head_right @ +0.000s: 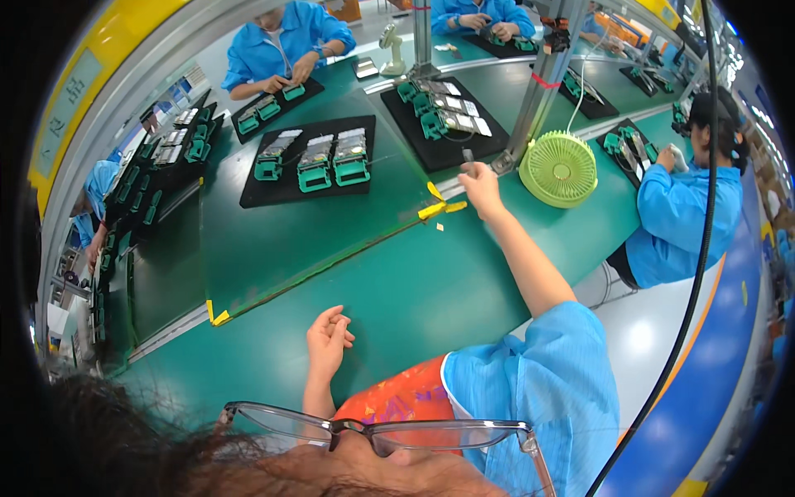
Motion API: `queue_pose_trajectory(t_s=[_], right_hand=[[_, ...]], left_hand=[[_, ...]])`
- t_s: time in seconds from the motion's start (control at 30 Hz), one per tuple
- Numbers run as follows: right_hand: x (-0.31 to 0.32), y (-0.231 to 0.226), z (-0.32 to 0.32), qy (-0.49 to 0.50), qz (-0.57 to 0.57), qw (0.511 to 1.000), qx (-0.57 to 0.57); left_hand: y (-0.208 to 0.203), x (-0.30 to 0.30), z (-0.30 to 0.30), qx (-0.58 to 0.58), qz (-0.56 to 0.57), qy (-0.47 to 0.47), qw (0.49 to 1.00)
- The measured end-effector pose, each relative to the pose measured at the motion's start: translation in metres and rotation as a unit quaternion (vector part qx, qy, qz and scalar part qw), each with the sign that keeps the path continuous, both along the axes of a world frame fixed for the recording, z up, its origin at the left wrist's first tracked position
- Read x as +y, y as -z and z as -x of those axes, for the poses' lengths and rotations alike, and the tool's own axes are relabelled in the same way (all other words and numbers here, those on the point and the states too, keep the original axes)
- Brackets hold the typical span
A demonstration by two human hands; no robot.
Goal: The person is assembling electronic components onto small circuit boards on a factory assembly line.
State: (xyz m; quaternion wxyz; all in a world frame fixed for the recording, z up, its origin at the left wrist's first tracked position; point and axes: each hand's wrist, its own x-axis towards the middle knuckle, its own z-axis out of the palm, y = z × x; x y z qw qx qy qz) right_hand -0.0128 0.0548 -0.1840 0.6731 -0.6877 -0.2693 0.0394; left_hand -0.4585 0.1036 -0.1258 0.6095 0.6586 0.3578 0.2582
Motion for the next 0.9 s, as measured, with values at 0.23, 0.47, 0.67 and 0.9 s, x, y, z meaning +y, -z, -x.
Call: queue_pose_trajectory(t_s=[0.23, 0.47, 0.67, 0.9], right_hand=[[-0.045, -0.069, 0.091, -0.196, 0.257, 0.923, -0.207], [-0.044, -0.060, 0.101, -0.195, 0.272, 0.884, -0.327], [-0.042, -0.065, 0.107, -0.183, 0.326, 0.852, -0.365], [-0.015, -0.088, 0.066, -0.154, 0.292, 0.898, -0.291]], left_hand=[[-0.006, -0.005, 0.005, 0.030, -0.050, 0.013, 0.998], [-0.006, -0.007, 0.011, 0.026, -0.051, 0.014, 0.998], [-0.008, -0.009, 0.009, 0.046, -0.075, 0.019, 0.996], [-0.003, -0.006, 0.010, 0.048, -0.112, 0.025, 0.992]])
